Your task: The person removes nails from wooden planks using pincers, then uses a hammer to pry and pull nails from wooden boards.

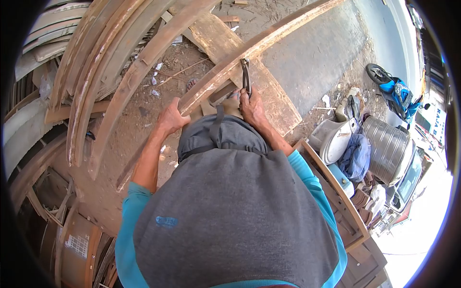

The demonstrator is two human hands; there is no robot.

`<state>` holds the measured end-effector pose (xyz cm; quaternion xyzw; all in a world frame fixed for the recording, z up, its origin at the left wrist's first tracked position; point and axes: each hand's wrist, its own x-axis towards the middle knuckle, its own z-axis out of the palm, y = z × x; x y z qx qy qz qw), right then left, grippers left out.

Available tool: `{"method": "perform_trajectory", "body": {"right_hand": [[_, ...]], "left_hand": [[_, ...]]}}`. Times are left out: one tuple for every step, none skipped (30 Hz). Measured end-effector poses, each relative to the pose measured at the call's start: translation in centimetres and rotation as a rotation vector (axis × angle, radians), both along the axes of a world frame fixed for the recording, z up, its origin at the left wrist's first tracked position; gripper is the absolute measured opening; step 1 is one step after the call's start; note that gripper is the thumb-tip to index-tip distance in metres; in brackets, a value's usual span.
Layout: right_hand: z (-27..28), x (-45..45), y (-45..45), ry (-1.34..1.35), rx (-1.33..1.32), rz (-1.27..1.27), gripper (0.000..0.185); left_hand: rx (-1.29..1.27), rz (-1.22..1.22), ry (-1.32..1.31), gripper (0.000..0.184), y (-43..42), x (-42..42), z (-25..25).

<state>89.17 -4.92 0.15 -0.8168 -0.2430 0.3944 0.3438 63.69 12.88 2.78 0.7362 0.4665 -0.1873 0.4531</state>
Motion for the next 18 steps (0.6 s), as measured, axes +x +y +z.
{"method": "perform_trajectory", "body": {"right_hand": [[-0.7, -1.1, 0.7, -0.026, 0.053, -0.001, 0.032], [-0.8, -0.9, 0.6, -0.023, 0.066, 0.001, 0.032], [2.8, -0.6, 1.7, 0.081, 0.042, -0.042, 0.033], [5.0, -0.1, 2.0, 0.182, 0.011, -0.087, 0.033], [4.9, 1.0, 1.7, 0.253, 0.117, -0.177, 0.036], [6.3, 2.7, 2.0, 0.244, 0.116, -0.211, 0.041], [6.3, 4.4, 1.9, 0.275, 0.161, -0.281, 0.042], [6.2, 5.9, 1.8, 0.308, 0.205, -0.352, 0.044], [6.6, 7.2, 1.8, 0.293, 0.18, -0.328, 0.044], [6.9, 7.9, 1.9, 0.276, 0.157, -0.303, 0.045], [7.0, 8.0, 1.9, 0.259, 0.157, -0.286, 0.042], [7.0, 7.8, 2.1, 0.255, 0.161, -0.285, 0.042], [6.9, 7.3, 2.4, 0.241, 0.093, -0.203, 0.042], [6.8, 6.8, 2.8, 0.223, 0.027, -0.121, 0.043], [6.5, 5.9, 3.2, 0.191, 0.009, -0.039, 0.047], [6.3, 4.8, 3.6, 0.143, 0.012, 0.019, 0.043], [5.2, 3.6, 3.8, 0.11, -0.03, 0.051, 0.044], [4.5, 2.7, 4.2, 0.078, -0.071, 0.085, 0.044]], "left_hand": [[-0.114, -0.009, -0.005, 0.071, 1.1, -0.2, 0.0], [-0.102, -0.008, -0.001, 0.071, 2.1, -0.5, -0.2], [-0.15, -0.033, -0.029, 0.076, 2.7, -0.7, -0.5], [-0.204, -0.06, -0.059, 0.081, 2.8, -0.9, -0.8], [-0.204, -0.063, -0.062, 0.081, 2.8, -0.8, -1.1], [-0.168, -0.043, -0.103, 0.084, 2.7, -0.6, -1.4], [-0.13, -0.024, -0.142, 0.087, 2.8, -0.3, -1.2], [-0.13, -0.028, -0.141, 0.087, 3.1, 0.2, -1.1], [-0.112, 0.002, -0.171, 0.087, 3.6, 1.6, -0.2], [-0.094, 0.033, -0.203, 0.088, 3.9, 3.0, 0.2], [-0.09, 0.03, -0.207, 0.088, 4.2, 4.2, -0.5], [-0.059, 0.035, -0.181, 0.088, 4.3, 5.4, -1.6], [-0.03, 0.041, -0.156, 0.088, 4.1, 6.5, -2.3], [-0.026, 0.042, -0.164, 0.088, 3.9, 7.5, -2.8], [-0.016, 0.005, -0.179, 0.092, 3.8, 8.5, -3.0], [-0.006, -0.032, -0.193, 0.097, 3.7, 9.5, -3.0], [-0.003, -0.032, -0.198, 0.097, 3.5, 10.2, -2.9], [-0.035, -0.038, -0.179, 0.095, 3.4, 10.7, -2.8]]}}
